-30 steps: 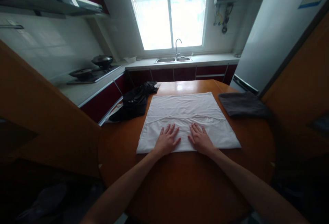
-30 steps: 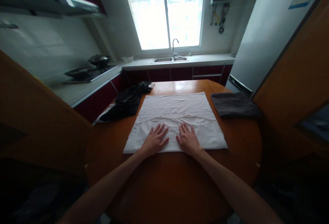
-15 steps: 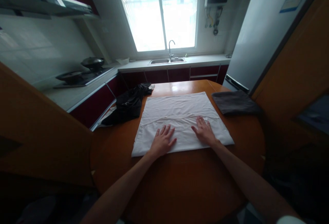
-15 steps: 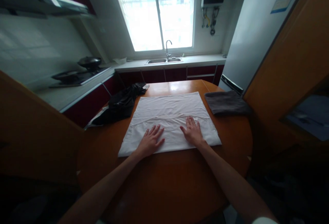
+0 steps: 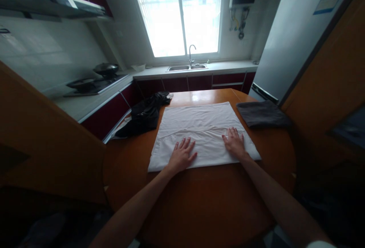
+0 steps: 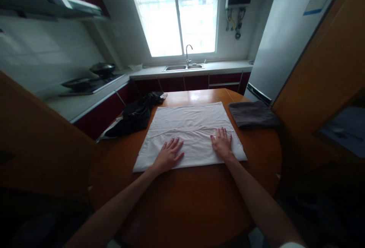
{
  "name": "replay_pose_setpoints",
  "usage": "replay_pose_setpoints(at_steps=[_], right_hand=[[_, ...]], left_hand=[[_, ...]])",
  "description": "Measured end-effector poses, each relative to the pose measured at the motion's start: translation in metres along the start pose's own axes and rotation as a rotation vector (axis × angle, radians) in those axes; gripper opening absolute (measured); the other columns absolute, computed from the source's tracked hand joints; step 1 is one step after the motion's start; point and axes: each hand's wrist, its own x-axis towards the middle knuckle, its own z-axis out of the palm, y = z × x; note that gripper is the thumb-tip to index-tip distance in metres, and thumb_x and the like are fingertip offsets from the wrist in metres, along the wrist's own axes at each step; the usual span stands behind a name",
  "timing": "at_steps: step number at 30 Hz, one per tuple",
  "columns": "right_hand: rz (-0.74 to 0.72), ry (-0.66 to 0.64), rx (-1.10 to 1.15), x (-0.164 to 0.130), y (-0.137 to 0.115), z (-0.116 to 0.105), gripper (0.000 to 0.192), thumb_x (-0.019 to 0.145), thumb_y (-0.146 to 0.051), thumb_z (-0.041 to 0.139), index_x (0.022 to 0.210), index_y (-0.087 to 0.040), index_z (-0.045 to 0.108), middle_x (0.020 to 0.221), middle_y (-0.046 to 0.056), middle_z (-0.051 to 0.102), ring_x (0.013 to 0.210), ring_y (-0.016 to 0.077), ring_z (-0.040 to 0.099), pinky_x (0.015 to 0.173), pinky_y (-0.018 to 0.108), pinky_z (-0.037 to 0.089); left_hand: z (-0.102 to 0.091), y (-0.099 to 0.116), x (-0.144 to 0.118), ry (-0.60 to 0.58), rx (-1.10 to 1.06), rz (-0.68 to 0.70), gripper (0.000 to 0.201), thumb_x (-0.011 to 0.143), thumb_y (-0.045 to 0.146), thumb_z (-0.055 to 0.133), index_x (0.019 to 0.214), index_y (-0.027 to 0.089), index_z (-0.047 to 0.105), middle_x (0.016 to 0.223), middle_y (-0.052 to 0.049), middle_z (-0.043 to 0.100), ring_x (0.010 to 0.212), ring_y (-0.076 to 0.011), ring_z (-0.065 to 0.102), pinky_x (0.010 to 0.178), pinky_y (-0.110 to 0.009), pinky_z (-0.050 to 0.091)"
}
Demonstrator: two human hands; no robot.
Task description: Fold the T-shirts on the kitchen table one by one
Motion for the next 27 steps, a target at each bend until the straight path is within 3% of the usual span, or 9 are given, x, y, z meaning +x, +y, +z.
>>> replay_pose_setpoints(at_steps=[11,16,22,27], right_hand=[[0.044,-0.030,-0.029,0.011,0.021,0.006,0.066,0.103,-0.044,0.028,0.155,-0.004,0.038,0.165,0.018,0.027,0.154,0.0289,0.021,0.123,0.054,0.015],[0.023,0.076,-0.012,0.014,0.021,0.003,0.063,0.104,-0.039,0.025,0.154,-0.004,0.039,0.165,0.017,0.028,0.154,0.0282,0.021,0.123,0.053,0.016],[-0.005,0.040,-0.019,0.009,0.021,0.006,0.059,0.104,-0.035,0.026,0.152,-0.004,0.042,0.163,0.018,0.033,0.153,0.0282,0.024,0.123,0.053,0.015],[0.003,0.026,-0.017,0.011,0.023,0.009,0.060,0.104,-0.036,0.027,0.152,-0.004,0.043,0.163,0.019,0.032,0.153,0.0285,0.025,0.123,0.052,0.016]], left_hand=[[0.005,-0.001,0.000,0.029,-0.037,0.006,0.063,0.102,0.053,0.042,0.157,0.024,0.038,0.167,-0.009,0.025,0.155,-0.0318,0.020,0.123,-0.056,0.020],[-0.002,-0.001,0.002,0.048,-0.124,-0.006,0.059,0.102,0.052,0.043,0.155,0.025,0.043,0.165,-0.009,0.030,0.154,-0.0310,0.024,0.123,-0.056,0.022],[-0.013,-0.033,0.005,0.227,-0.153,-0.169,0.052,0.106,0.043,0.035,0.152,0.021,0.047,0.163,-0.012,0.036,0.152,-0.0297,0.030,0.121,-0.055,0.025],[0.000,-0.060,0.002,0.117,-0.010,-0.291,0.056,0.105,0.046,0.035,0.155,0.020,0.043,0.164,-0.016,0.032,0.152,-0.0377,0.025,0.118,-0.067,0.021]])
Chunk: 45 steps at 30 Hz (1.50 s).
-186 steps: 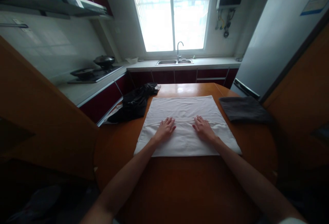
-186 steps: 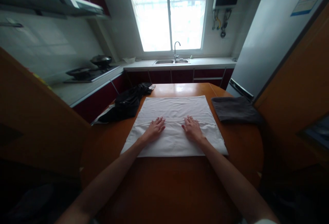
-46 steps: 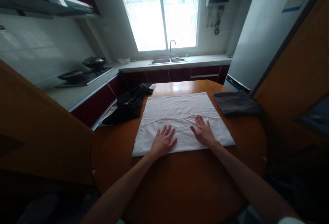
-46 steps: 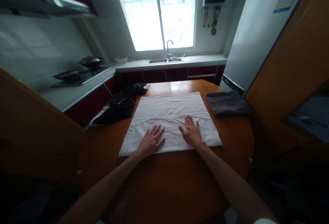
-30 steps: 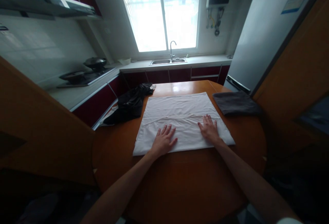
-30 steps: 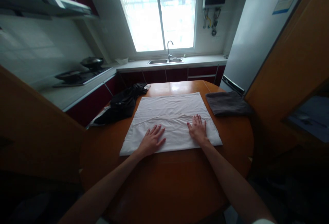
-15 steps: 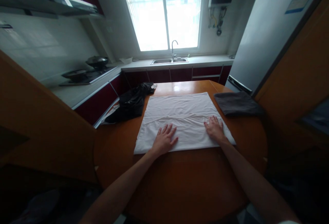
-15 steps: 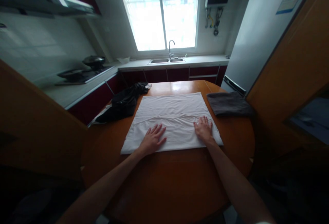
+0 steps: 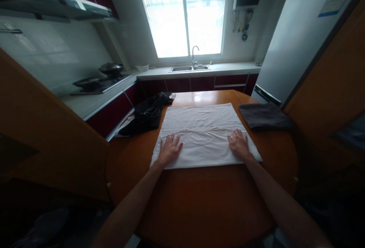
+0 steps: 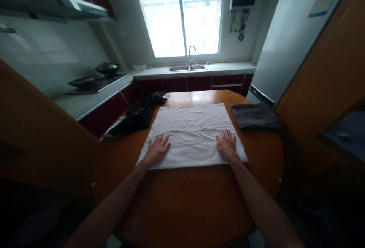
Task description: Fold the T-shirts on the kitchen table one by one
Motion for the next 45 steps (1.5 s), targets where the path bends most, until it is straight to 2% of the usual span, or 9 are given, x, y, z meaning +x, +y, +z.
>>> replay_pose_setpoints(at_steps=[5,13,18,24,30,34,39,42,45], right_hand=[[0.006,0.078,0.024,0.005,-0.002,-0.002,0.060,0.104,-0.035,0.025,0.153,-0.004,0.040,0.164,0.018,0.030,0.154,0.0270,0.022,0.123,0.050,0.015],[0.013,-0.009,0.027,0.000,-0.002,0.002,0.061,0.104,-0.037,0.027,0.153,-0.004,0.041,0.163,0.018,0.032,0.153,0.0275,0.025,0.123,0.050,0.015],[-0.012,0.085,0.078,0.004,-0.004,-0.020,0.060,0.103,-0.033,0.025,0.151,-0.003,0.044,0.163,0.018,0.033,0.153,0.0279,0.025,0.123,0.051,0.018],[-0.130,0.110,0.060,-0.011,0.025,-0.037,0.059,0.102,-0.032,0.025,0.152,-0.005,0.043,0.163,0.017,0.033,0.153,0.0273,0.025,0.123,0.049,0.020],[0.041,0.031,-0.014,-0.038,0.051,-0.015,0.067,0.103,-0.042,0.023,0.156,-0.002,0.034,0.164,0.018,0.030,0.153,0.0287,0.024,0.123,0.053,0.018],[0.043,0.050,0.017,-0.040,0.051,-0.017,0.066,0.103,-0.043,0.023,0.155,-0.004,0.037,0.165,0.018,0.028,0.154,0.0297,0.022,0.123,0.055,0.017],[-0.180,0.137,0.160,-0.051,0.075,-0.029,0.056,0.102,-0.041,0.031,0.147,-0.013,0.051,0.161,0.016,0.039,0.152,0.0290,0.028,0.121,0.057,0.023],[-0.358,0.142,0.248,-0.066,0.103,-0.035,0.046,0.100,-0.043,0.042,0.133,-0.021,0.065,0.151,0.014,0.052,0.143,0.0307,0.042,0.118,0.057,0.031],[-0.467,0.127,0.302,-0.079,0.128,-0.042,0.040,0.096,-0.046,0.053,0.122,-0.022,0.072,0.133,0.015,0.063,0.127,0.0304,0.056,0.109,0.050,0.045]], left_hand=[[0.006,-0.001,0.002,0.014,-0.005,-0.009,0.055,0.106,0.045,0.033,0.155,0.022,0.042,0.164,-0.015,0.031,0.152,-0.0365,0.026,0.118,-0.068,0.021],[0.005,0.003,0.001,-0.015,0.012,-0.029,0.057,0.105,0.047,0.032,0.155,0.021,0.042,0.165,-0.014,0.030,0.153,-0.0358,0.025,0.120,-0.066,0.018],[-0.008,0.000,0.004,-0.025,-0.060,-0.061,0.055,0.106,0.045,0.032,0.154,0.021,0.044,0.164,-0.015,0.031,0.152,-0.0355,0.026,0.119,-0.064,0.023],[-0.015,-0.023,-0.017,-0.008,-0.036,0.032,0.057,0.105,0.047,0.036,0.155,0.021,0.043,0.164,-0.015,0.033,0.153,-0.0360,0.025,0.119,-0.061,0.025],[-0.003,-0.030,-0.035,0.006,0.012,0.018,0.058,0.104,0.049,0.036,0.154,0.020,0.045,0.163,-0.015,0.034,0.152,-0.0360,0.026,0.121,-0.059,0.023],[-0.009,-0.032,-0.033,0.002,-0.036,0.013,0.058,0.104,0.045,0.035,0.154,0.016,0.044,0.163,-0.016,0.034,0.152,-0.0358,0.026,0.120,-0.061,0.024],[-0.025,-0.062,-0.060,0.047,-0.157,0.217,0.054,0.103,0.043,0.040,0.150,0.017,0.049,0.159,-0.014,0.042,0.148,-0.0301,0.036,0.121,-0.052,0.032],[-0.034,-0.085,-0.090,0.072,-0.177,0.362,0.047,0.100,0.043,0.050,0.142,0.024,0.059,0.152,-0.010,0.051,0.142,-0.0277,0.046,0.118,-0.046,0.040],[-0.041,-0.103,-0.114,0.115,-0.164,0.391,0.037,0.099,0.041,0.055,0.131,0.029,0.067,0.136,-0.008,0.062,0.128,-0.0256,0.057,0.109,-0.042,0.050]])
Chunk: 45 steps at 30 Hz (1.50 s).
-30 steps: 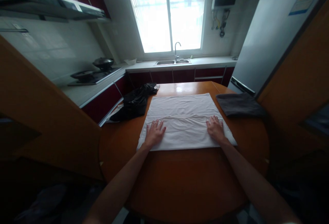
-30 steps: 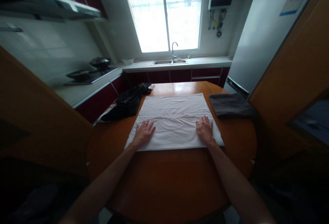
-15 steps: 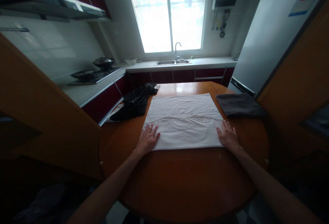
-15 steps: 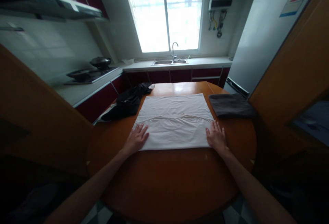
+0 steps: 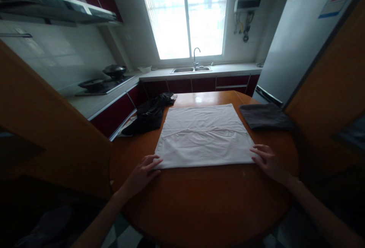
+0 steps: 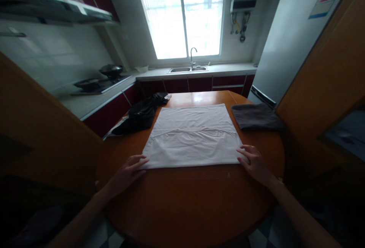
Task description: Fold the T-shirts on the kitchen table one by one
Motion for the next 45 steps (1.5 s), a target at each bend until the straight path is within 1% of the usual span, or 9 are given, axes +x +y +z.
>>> replay_pose_setpoints(at_steps=[3,8,11,15,19,22,29,37,45], right_hand=[[-0.056,-0.047,-0.004,-0.011,0.007,-0.011,0.034,0.094,-0.045,0.059,0.115,-0.025,0.076,0.120,0.013,0.067,0.114,0.0296,0.062,0.100,0.046,0.052],[-0.112,-0.094,-0.037,-0.015,0.011,-0.018,0.029,0.092,-0.038,0.061,0.114,-0.025,0.075,0.119,0.012,0.067,0.109,0.0267,0.065,0.096,0.041,0.055],[-0.147,-0.102,-0.100,-0.013,0.010,-0.023,0.026,0.093,-0.034,0.060,0.113,-0.025,0.074,0.118,0.010,0.069,0.107,0.0254,0.066,0.096,0.040,0.053],[-0.263,-0.129,-0.230,-0.006,0.001,-0.031,0.021,0.096,-0.026,0.056,0.105,-0.025,0.074,0.105,0.007,0.073,0.099,0.0243,0.066,0.101,0.044,0.046],[-0.329,-0.143,-0.309,-0.001,-0.009,-0.033,0.029,0.089,-0.009,0.052,0.103,-0.024,0.073,0.107,0.007,0.072,0.100,0.0236,0.064,0.100,0.041,0.044],[-0.319,-0.129,-0.335,0.000,-0.012,-0.031,0.032,0.085,-0.005,0.051,0.102,-0.023,0.072,0.109,0.007,0.071,0.103,0.0245,0.063,0.097,0.040,0.044],[-0.284,-0.101,-0.328,-0.002,-0.007,-0.029,0.023,0.092,-0.017,0.053,0.102,-0.023,0.072,0.108,0.008,0.071,0.101,0.0252,0.063,0.094,0.040,0.046],[-0.234,-0.043,-0.281,-0.004,-0.006,-0.026,0.024,0.096,-0.022,0.050,0.102,-0.021,0.073,0.109,0.009,0.072,0.103,0.0253,0.065,0.096,0.041,0.047],[-0.225,-0.020,-0.170,-0.018,-0.016,-0.041,0.020,0.092,-0.022,0.054,0.098,-0.023,0.073,0.108,0.008,0.072,0.102,0.0257,0.065,0.097,0.044,0.049]], left_hand=[[-0.007,-0.002,-0.012,-0.011,-0.007,0.019,0.033,0.100,0.037,0.052,0.127,0.026,0.069,0.125,-0.008,0.067,0.116,-0.0230,0.063,0.102,-0.037,0.055],[-0.015,0.000,-0.006,-0.048,-0.024,0.042,0.032,0.101,0.028,0.047,0.122,0.024,0.070,0.118,-0.008,0.069,0.109,-0.0211,0.067,0.096,-0.035,0.058],[-0.019,0.004,0.000,-0.079,0.013,0.067,0.033,0.099,0.019,0.045,0.119,0.023,0.071,0.114,-0.008,0.071,0.105,-0.0202,0.069,0.095,-0.033,0.058],[-0.021,0.007,0.006,-0.112,0.065,0.072,0.043,0.092,0.005,0.045,0.124,0.023,0.068,0.114,-0.008,0.072,0.105,-0.0198,0.069,0.096,-0.033,0.058],[-0.020,0.008,0.007,-0.114,0.072,0.066,0.052,0.087,0.000,0.046,0.127,0.024,0.067,0.118,-0.008,0.070,0.110,-0.0203,0.067,0.099,-0.033,0.057],[-0.020,0.007,0.008,-0.114,0.081,0.069,0.055,0.086,-0.002,0.044,0.128,0.024,0.067,0.121,-0.008,0.069,0.114,-0.0206,0.065,0.104,-0.035,0.054],[-0.019,0.003,0.010,-0.120,0.127,0.099,0.047,0.090,0.000,0.045,0.122,0.024,0.070,0.120,-0.007,0.070,0.111,-0.0200,0.066,0.100,-0.033,0.054],[-0.027,0.019,0.015,-0.081,0.201,0.038,0.035,0.091,0.006,0.049,0.106,0.023,0.075,0.109,-0.009,0.073,0.103,-0.0234,0.067,0.093,-0.037,0.053],[-0.037,0.020,-0.006,-0.135,0.176,0.038,0.038,0.090,0.008,0.049,0.109,0.026,0.076,0.106,-0.007,0.074,0.099,-0.0222,0.069,0.094,-0.036,0.052]])
